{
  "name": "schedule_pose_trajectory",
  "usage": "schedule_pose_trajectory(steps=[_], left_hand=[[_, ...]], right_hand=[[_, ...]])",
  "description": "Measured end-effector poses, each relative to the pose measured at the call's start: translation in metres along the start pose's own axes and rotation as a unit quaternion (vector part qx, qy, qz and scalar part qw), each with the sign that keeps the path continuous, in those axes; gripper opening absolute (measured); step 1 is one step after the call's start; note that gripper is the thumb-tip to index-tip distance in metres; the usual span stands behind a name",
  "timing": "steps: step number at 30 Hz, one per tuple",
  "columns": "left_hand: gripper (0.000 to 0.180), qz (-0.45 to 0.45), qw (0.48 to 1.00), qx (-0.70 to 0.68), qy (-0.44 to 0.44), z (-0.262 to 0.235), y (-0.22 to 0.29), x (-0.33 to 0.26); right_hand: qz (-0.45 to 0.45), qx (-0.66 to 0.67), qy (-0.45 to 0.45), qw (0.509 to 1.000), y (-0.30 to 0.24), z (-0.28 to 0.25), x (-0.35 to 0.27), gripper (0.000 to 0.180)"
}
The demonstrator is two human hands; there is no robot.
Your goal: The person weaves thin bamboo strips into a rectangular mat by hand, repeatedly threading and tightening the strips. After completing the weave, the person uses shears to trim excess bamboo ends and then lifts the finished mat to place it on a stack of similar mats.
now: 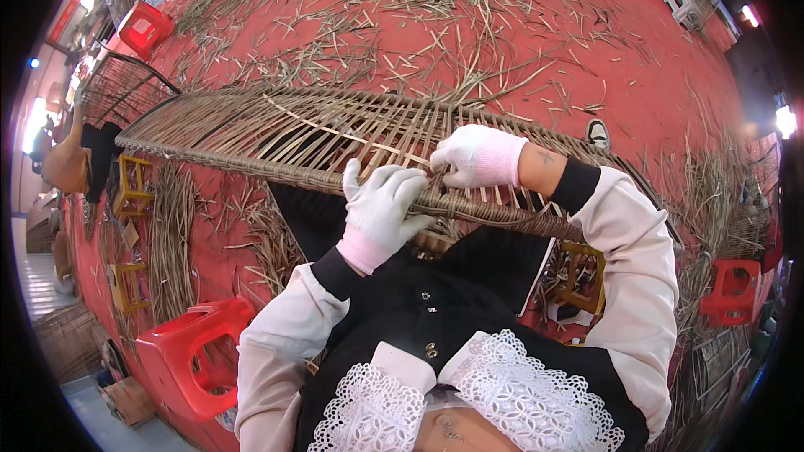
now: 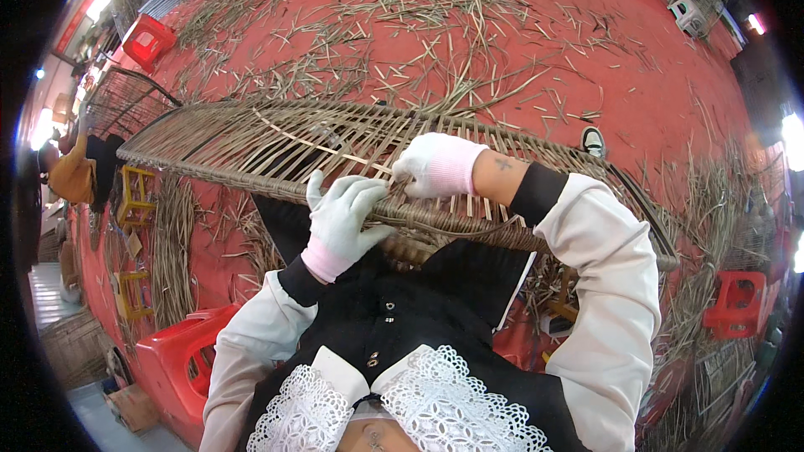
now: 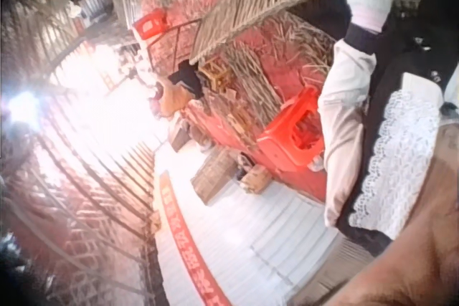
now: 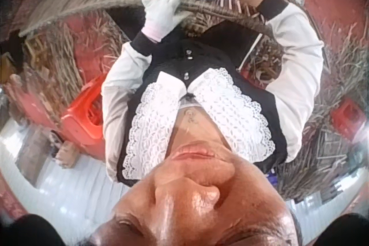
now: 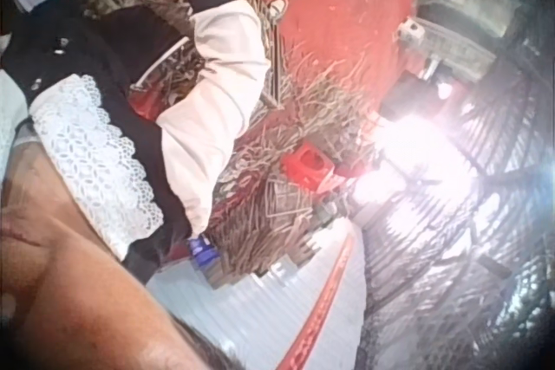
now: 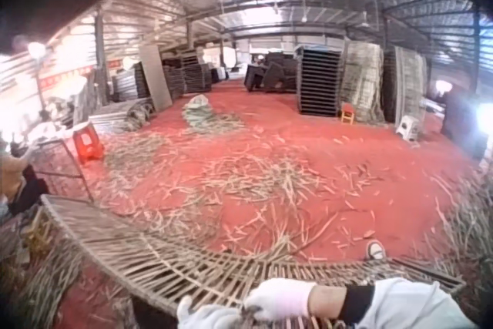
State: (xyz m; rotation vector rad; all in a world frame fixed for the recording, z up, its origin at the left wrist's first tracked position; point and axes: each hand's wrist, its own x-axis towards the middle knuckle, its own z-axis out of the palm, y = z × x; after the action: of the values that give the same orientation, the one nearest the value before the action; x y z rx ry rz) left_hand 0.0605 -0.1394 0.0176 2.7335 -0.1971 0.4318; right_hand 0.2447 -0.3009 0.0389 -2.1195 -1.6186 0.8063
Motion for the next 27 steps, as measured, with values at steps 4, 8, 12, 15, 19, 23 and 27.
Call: schedule_pose_trajectory(steps=[4, 8, 12, 15, 19, 23, 27], left_hand=[[0.061, -0.015, 1.0, 0.003, -0.017, 0.002, 0.001, -0.004], [0.057, -0.025, 0.999, -0.011, -0.023, 0.004, 0.0, -0.004], [0.055, -0.025, 0.999, 0.002, -0.031, 0.008, -0.002, -0.004], [0.056, -0.005, 0.999, -0.035, -0.012, 0.015, -0.007, -0.007], [0.049, 0.037, 0.989, -0.104, 0.098, 0.029, -0.016, -0.015], [0.041, 0.092, 0.984, -0.074, 0.133, 0.04, -0.019, -0.021], [0.037, 0.139, 0.969, -0.083, 0.188, 0.043, -0.021, -0.023]], right_hand=[[-0.1, -0.193, -0.026, 0.976, 0.007, 0.001, 0.014, 0.026], [-0.115, -0.3, -0.081, 0.944, 0.001, 0.0, 0.024, 0.021], [-0.108, -0.31, 0.091, 0.94, -0.024, -0.001, -0.006, 0.028], [-0.156, -0.204, 0.179, 0.95, -0.038, -0.002, -0.033, 0.013], [0.043, 0.116, 0.157, 0.98, -0.056, 0.007, -0.035, 0.021], [-0.236, -0.153, 0.184, 0.942, -0.08, 0.031, -0.041, 0.015], [-0.081, -0.218, 0.187, 0.954, -0.063, 0.036, -0.085, 0.019]])
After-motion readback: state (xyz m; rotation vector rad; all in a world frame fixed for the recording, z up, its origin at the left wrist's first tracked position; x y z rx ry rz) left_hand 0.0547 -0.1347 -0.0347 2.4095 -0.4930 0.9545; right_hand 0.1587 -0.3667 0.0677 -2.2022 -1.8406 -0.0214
